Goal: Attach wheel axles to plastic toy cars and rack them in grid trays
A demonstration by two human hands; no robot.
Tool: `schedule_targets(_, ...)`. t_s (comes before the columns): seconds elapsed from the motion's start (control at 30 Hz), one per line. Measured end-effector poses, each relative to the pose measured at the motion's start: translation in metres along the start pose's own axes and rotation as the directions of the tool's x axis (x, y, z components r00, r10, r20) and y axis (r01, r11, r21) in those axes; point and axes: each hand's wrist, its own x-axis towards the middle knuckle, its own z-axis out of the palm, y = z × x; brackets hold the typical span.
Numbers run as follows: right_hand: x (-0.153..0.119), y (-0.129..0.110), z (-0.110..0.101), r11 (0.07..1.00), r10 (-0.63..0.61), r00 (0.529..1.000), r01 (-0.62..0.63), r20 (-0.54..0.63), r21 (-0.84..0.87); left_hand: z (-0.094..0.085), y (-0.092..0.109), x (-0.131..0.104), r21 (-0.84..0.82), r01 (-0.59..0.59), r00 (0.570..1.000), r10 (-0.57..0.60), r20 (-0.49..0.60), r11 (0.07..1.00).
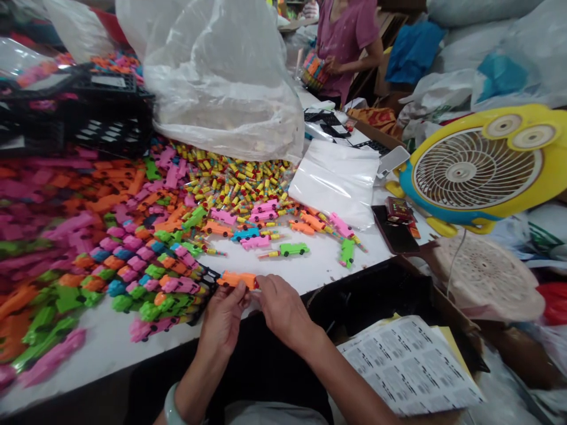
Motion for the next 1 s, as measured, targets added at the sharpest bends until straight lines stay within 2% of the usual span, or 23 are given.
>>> schedule_targets(0.13, 0.002, -0.002, 0.001, 0.989, -0.009, 0.999, 0.002, -0.045, -0.149, 0.002, 0.0, -0.002, -0.005, 0.004, 1.0, -0.004, 0.012, 1.0)
schedule_targets(0.37, 0.009, 0.001, -0.002, 0.937, -0.156, 0.98, 0.107, -0.124, -0.332, 0.003, -0.001, -0.001, 0.002, -0.027, 1.0, 0.027, 0.013, 1.0)
schedule_targets(0.47, 0.011, 0.003, 0.0, 0.927, -0.205, 0.97, 0.149, -0.131, -0.345, 0.002, -0.002, -0.001, -0.012, -0.019, 1.0, 0.019, 0.009, 1.0)
schedule_targets(0.63, 0.015, 0.007, -0.003, 0.948, -0.217, 0.966, 0.174, -0.14, -0.268, 0.004, -0.004, 0.0, 0.01, -0.06, 0.998, 0.06, -0.014, 0.998)
schedule_targets(0.73, 0.014, 0.008, -0.01, 0.944, -0.196, 0.964, 0.137, -0.177, -0.299, 0.008, -0.005, 0.0, 0.028, -0.103, 0.993, 0.104, -0.057, 0.994)
schedule_targets(0.8, 0.014, 0.008, -0.013, 0.945, -0.151, 0.973, 0.09, -0.173, -0.314, 0.01, -0.004, -0.003, 0.083, -0.102, 0.993, 0.107, -0.046, 0.991)
schedule_targets(0.9, 0.018, 0.009, -0.01, 0.984, -0.083, 0.975, 0.047, -0.206, -0.174, 0.009, 0.007, -0.019, 0.251, -0.032, 0.999, 0.036, -0.012, 0.967)
schedule_targets(1.0, 0.026, 0.005, 0.001, 0.993, 0.01, 0.975, 0.018, -0.223, 0.12, 0.003, 0.035, -0.05, 0.517, 0.035, 0.993, -0.089, 0.081, 0.855)
